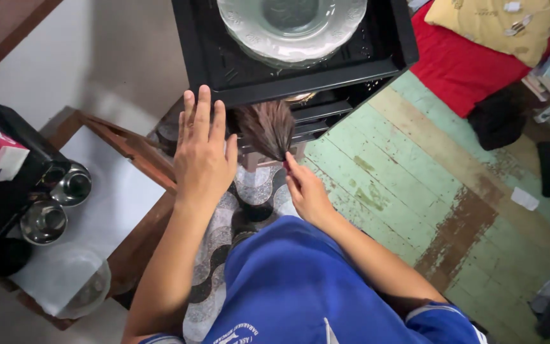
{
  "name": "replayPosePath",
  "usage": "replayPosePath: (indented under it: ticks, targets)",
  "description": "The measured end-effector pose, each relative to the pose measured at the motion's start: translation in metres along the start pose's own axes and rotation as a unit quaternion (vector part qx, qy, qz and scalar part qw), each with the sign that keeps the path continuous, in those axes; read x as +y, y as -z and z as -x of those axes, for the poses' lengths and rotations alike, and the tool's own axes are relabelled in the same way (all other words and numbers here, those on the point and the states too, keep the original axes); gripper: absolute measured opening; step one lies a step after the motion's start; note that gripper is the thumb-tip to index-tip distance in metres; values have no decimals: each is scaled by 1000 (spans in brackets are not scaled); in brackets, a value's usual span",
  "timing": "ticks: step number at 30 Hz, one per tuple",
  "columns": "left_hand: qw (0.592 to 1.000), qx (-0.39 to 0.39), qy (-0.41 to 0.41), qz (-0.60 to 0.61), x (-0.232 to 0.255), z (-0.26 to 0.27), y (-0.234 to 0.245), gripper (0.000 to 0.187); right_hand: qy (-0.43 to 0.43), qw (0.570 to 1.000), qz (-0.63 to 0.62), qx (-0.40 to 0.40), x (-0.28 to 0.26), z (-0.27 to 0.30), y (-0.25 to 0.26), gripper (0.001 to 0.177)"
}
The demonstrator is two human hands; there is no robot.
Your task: Use a feather duster to clean the surfaces and interior of a small black shelving unit.
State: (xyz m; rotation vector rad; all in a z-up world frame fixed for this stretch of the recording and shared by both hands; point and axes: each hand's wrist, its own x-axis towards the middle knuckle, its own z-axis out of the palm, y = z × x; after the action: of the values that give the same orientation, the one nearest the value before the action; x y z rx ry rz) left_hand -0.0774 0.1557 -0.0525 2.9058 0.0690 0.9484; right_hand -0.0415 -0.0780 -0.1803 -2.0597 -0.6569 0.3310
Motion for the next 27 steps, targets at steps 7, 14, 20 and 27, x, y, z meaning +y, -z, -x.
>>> replayPosePath:
  ticks: [7,14,20,27]
  targets:
    - [1000,8,10,8,4,-3,-2,54,-25,999,-25,23,-57,-1,55,54]
    - [1000,-11,15,4,6,-4,3,52,-79,982,-64,162,-65,-5,104,49]
    - [1000,-14,7,-18,6,-6,4,54,20,996,-26,82,-78,-4,56,50]
    - [1000,-22,17,-12,7,-4,6,56,-7,991,-23,134,-65,-7,92,39]
